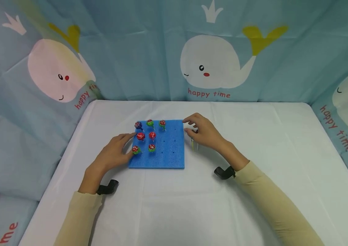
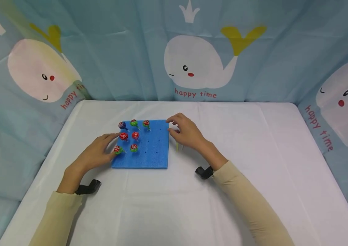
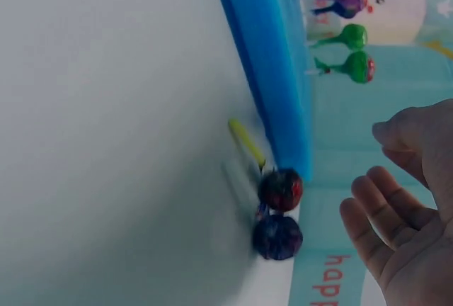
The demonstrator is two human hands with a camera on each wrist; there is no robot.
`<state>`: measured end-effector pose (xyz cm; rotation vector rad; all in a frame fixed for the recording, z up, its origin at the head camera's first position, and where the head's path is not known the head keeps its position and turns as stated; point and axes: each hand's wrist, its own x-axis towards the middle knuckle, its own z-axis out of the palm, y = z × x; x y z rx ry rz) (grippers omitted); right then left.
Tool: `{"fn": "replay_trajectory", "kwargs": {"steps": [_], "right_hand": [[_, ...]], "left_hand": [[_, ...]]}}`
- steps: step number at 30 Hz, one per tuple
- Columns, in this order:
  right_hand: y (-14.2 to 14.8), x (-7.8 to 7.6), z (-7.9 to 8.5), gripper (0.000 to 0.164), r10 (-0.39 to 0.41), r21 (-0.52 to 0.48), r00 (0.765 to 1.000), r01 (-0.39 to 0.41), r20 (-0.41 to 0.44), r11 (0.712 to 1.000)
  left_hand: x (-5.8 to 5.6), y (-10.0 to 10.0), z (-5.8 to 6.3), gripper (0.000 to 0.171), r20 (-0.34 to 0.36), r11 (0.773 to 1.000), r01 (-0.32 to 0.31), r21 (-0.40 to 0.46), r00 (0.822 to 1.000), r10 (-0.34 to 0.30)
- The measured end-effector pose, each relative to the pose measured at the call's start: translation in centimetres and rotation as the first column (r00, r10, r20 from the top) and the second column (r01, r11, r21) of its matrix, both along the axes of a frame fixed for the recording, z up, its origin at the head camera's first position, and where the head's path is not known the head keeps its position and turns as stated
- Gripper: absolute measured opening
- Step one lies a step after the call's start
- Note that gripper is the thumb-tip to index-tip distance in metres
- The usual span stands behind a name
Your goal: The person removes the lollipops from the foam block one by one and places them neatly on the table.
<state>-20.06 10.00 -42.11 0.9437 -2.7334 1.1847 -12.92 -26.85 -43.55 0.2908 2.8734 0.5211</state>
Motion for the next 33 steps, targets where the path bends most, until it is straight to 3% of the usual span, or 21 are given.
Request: {"fn": "replay_trajectory", "kwargs": {"steps": [13, 21, 33], "right_hand": [[-2.8, -0.8, 0.5, 0.03, 0.029, -0.053, 0.998, -0.032, -0.056, 0.998], [-5.4, -0.5, 0.2, 0.029, 0.061, -0.043, 0.996, -0.064, -0.071, 0.997], [-8.0, -0.2, -0.1, 0.027, -0.004, 0.012, 0.996, 0.005, -0.089, 1.0]], "left_hand": [[-0.9, 0.7, 0.2, 0.072, -0.008, 1.0, 0.005, 0.006, 1.0, -0.005], [0.3, 0.2, 0.3, 0.072, 0.003, 1.0, -0.012, -0.004, 1.0, 0.012], [0.2, 0.1, 0.3, 0.071, -0.01, 1.0, -0.003, 0.002, 1.0, 0.003]]}}
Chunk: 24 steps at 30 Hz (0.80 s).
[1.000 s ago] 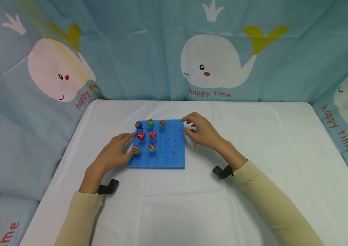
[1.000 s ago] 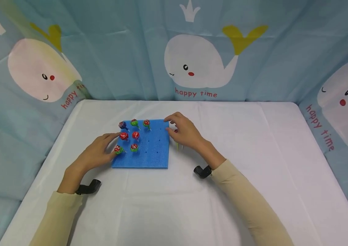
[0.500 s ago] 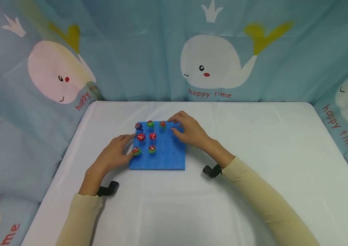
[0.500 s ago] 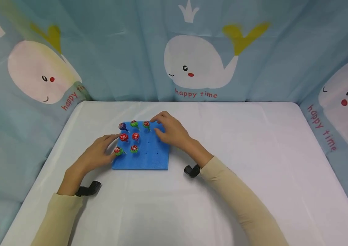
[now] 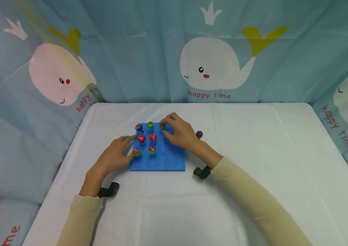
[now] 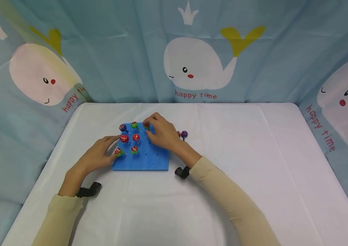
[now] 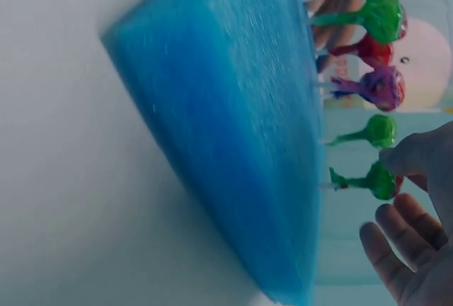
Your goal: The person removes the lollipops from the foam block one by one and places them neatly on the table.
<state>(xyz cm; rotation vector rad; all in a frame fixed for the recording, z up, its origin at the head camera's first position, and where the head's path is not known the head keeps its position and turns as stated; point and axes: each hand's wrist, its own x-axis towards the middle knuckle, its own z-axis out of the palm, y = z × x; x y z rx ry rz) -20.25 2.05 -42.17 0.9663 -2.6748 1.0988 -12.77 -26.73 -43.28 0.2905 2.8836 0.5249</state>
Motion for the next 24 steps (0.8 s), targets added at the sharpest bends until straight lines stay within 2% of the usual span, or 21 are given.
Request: {"fn": "replay_trajectory", "kwargs": {"steps": [5, 13, 24], "right_hand": [[-0.5, 0.3, -0.4, 0.029, -0.007, -0.006, 1.0, 0.007, -0.014, 1.0], [-1.0, 0.3, -0.3, 0.024, -0.015, 0.047, 0.993, 0.02, -0.113, 0.999], [-1.3, 0.2, -0.5, 0.021, -0.043, 0.047, 0.993, 0.049, -0.109, 0.998]], "left_hand": [[0.2, 0.1, 0.0, 0.071, -0.005, 1.0, -0.004, -0.008, 1.0, 0.004], [-0.2, 0.2, 0.1, 0.071, -0.009, 1.0, 0.008, -0.009, 1.0, -0.008], [-0.3, 0.0, -0.2, 0.072, 0.001, 1.0, 0.017, -0.007, 1.0, -0.017]]}}
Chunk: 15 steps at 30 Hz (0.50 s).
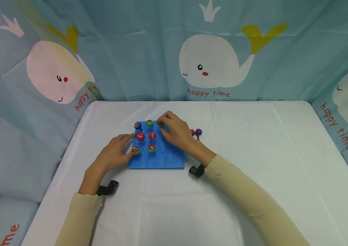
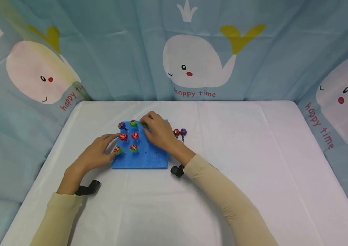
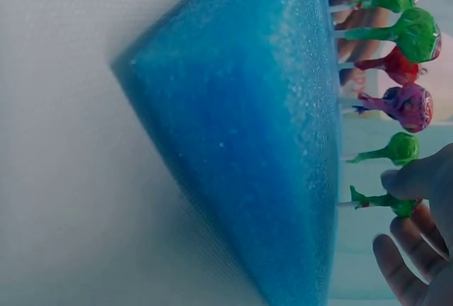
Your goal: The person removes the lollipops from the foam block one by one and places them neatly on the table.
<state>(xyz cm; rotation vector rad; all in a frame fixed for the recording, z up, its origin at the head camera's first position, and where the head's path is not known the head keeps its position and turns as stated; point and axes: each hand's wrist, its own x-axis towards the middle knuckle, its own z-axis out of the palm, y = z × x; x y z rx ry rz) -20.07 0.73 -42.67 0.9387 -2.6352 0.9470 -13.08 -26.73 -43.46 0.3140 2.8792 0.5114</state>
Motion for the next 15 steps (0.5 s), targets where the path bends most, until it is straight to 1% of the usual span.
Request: {"fn": "replay_trajectory", "kwargs": {"steps": [10, 15], "right_hand": [[-0.22, -0.1, -0.22, 0.019, -0.017, 0.011, 1.0, 0.017, -0.006, 1.0], [-0.25, -0.19, -0.24, 0.019, -0.018, -0.003, 1.0, 0.018, -0.004, 1.0]], "left_hand": [[0.19, 0.06, 0.0, 0.073, 0.002, 1.0, -0.016, -0.009, 1.0, 0.016], [0.07, 0.0, -0.07, 0.072, -0.001, 1.0, -0.012, -0.009, 1.0, 0.012]]}}
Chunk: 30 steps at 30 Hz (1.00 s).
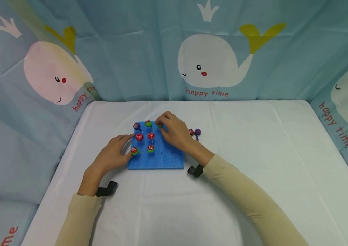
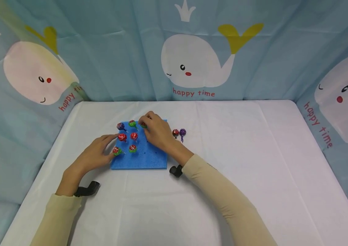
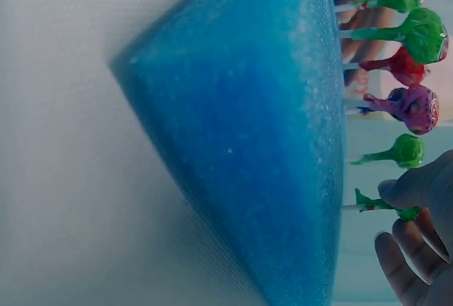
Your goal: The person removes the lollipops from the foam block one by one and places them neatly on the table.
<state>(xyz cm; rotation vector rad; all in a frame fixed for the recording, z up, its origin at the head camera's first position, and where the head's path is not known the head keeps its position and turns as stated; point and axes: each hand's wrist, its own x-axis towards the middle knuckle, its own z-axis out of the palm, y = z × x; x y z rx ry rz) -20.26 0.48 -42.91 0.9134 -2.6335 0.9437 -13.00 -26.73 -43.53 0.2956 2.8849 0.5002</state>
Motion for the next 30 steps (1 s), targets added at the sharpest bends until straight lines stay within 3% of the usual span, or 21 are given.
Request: {"fn": "replay_trajectory", "kwargs": {"steps": [30], "right_hand": [[0.84, -0.24, 0.67, 0.016, -0.014, -0.058, 0.998, 0.01, -0.068, 0.998]], "left_hand": [[0.2, 0.14, 0.01, 0.072, -0.004, 1.0, -0.007, 0.006, 1.0, 0.007]]}}
